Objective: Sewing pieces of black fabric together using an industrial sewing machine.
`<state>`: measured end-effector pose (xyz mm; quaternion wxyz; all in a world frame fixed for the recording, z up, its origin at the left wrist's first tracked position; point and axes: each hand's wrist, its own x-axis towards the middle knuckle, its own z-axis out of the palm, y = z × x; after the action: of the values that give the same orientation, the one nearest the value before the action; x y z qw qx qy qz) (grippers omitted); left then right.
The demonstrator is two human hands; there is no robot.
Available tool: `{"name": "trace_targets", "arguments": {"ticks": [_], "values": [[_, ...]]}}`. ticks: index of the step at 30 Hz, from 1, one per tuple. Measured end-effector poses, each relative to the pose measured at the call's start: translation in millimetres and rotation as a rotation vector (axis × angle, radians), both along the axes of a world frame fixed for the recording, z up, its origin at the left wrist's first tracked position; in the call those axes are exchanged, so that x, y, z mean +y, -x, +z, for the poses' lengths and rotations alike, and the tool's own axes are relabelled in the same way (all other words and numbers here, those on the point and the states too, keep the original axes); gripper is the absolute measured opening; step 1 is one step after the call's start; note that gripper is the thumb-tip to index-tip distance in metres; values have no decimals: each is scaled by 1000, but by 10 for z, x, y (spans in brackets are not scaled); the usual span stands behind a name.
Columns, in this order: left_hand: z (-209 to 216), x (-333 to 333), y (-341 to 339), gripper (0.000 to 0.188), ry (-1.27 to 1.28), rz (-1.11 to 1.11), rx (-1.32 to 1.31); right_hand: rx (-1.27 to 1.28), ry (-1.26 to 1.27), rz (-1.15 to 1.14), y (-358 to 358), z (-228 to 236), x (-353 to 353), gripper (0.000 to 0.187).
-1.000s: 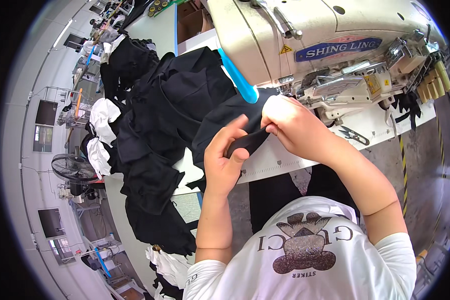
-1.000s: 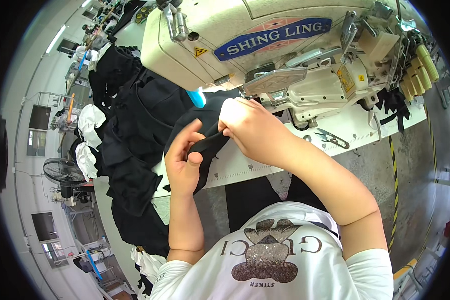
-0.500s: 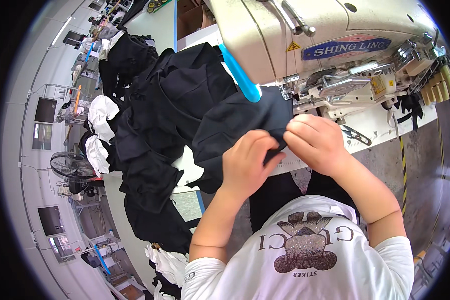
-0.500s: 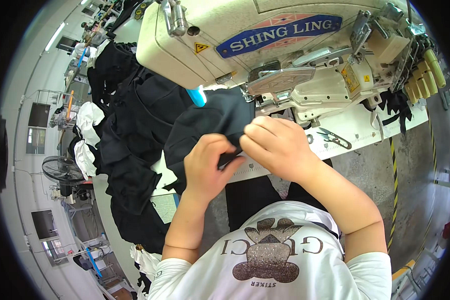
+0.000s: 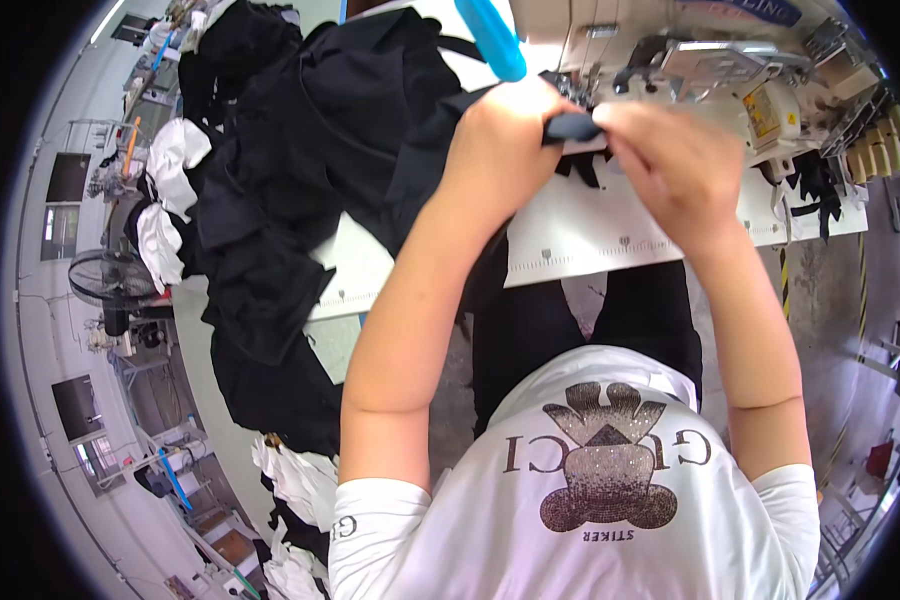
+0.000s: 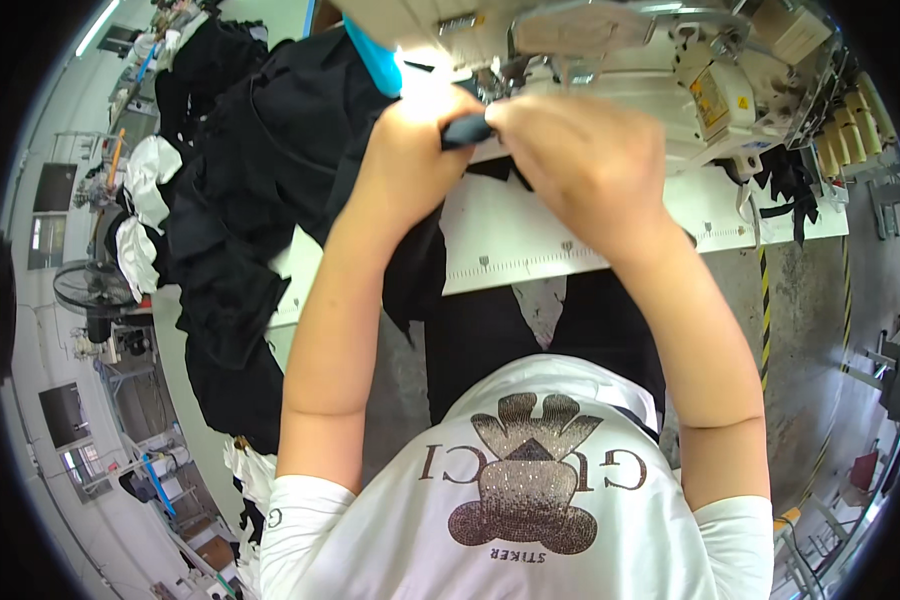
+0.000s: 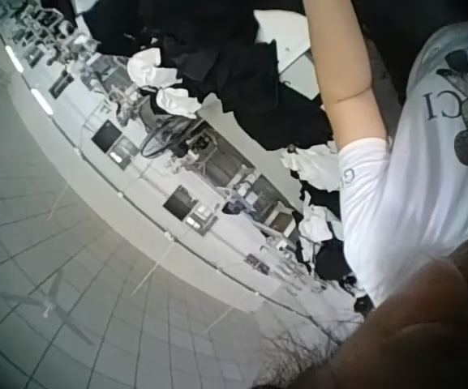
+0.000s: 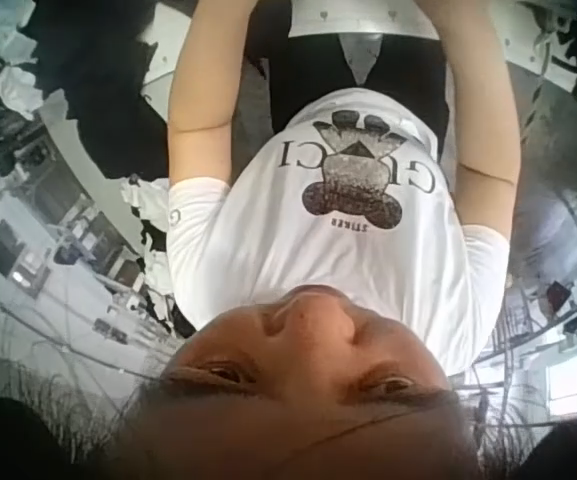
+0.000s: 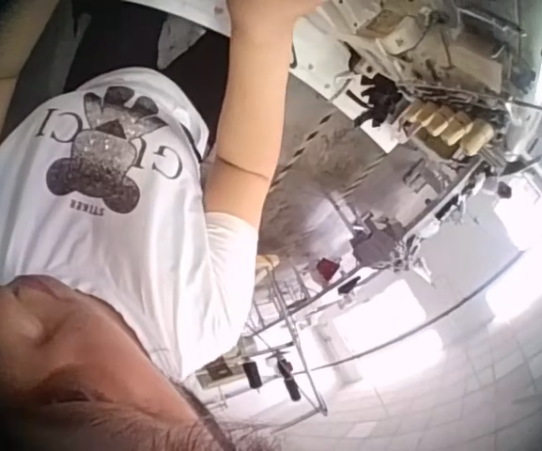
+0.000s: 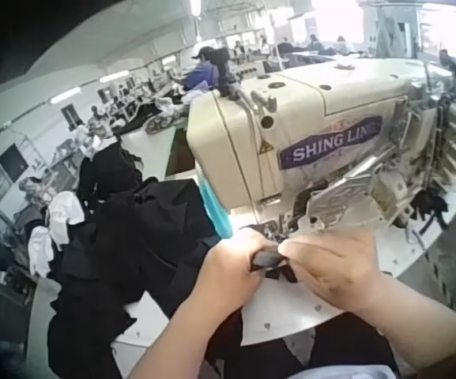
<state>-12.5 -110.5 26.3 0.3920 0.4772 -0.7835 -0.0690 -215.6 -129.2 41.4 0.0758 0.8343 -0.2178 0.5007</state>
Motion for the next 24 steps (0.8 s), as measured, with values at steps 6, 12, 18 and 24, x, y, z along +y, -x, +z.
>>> {"name": "trace_targets", "arguments": {"ticks": [6,12,18,24], "values": [[14,-31,-17,27,-43,46,-68,-12,-78,-47,-16,3,-15,19],[-16,7,1,25,17,68,-138,-85,-213,-9,-52,-49,53,16],[-16,122,122,23,89,61,-138,-43,-381,-5,26,-139,252,18],[-490,223,78,19,541,7,-174,-5,-265,101,47,-518,387,25]]}}
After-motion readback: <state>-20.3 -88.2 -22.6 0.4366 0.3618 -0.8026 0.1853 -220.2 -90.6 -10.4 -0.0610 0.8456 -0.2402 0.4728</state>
